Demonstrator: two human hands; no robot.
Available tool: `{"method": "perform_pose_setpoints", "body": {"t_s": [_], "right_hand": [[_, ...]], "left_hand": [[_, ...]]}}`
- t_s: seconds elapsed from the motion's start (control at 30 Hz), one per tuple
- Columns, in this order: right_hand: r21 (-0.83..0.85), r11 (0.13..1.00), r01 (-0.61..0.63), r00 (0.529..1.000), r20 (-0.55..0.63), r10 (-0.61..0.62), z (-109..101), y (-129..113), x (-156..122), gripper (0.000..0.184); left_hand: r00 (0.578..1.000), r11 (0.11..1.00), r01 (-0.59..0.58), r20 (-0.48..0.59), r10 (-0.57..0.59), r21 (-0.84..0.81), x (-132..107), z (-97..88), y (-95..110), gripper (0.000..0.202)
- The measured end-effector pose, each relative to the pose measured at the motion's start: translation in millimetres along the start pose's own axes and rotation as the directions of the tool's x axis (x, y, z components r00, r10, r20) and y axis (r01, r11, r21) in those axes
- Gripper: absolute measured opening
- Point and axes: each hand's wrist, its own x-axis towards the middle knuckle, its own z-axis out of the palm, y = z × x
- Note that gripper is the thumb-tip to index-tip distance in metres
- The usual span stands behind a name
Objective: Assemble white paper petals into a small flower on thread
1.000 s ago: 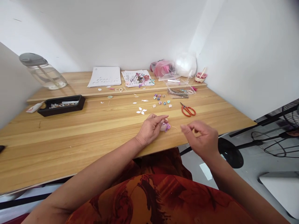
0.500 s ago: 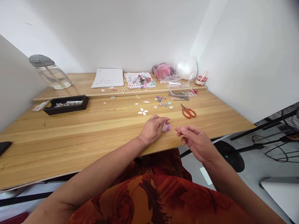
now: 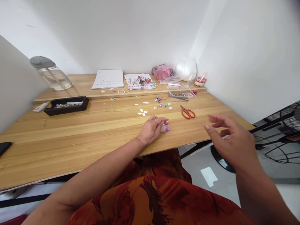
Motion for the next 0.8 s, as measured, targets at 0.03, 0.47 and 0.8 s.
{"method": "perform_pose_setpoints", "body": {"t_s": [0.03, 0.47, 0.8], "right_hand": [[-0.118, 0.991, 0.057, 0.993, -0.101, -0.069, 4, -2, 0, 0.032], [0.117, 0.986, -0.115, 0.912, 0.406, 0.058, 90, 3, 2, 0.03], [0.173, 0.96, -0.22, 0.866, 0.487, 0.111, 90, 17, 14, 0.04]], "left_hand": [[1.0, 1.0, 0.005, 0.002, -0.005, -0.001, 0, -0.2, 0, 0.03], [1.0, 1.0, 0.008, 0.006, -0.008, -0.009, 1, -1.7, 3, 0.029], [0.999, 1.0, -0.017, 0.05, 0.018, -0.016, -1, -5.5, 4, 0.032]]}}
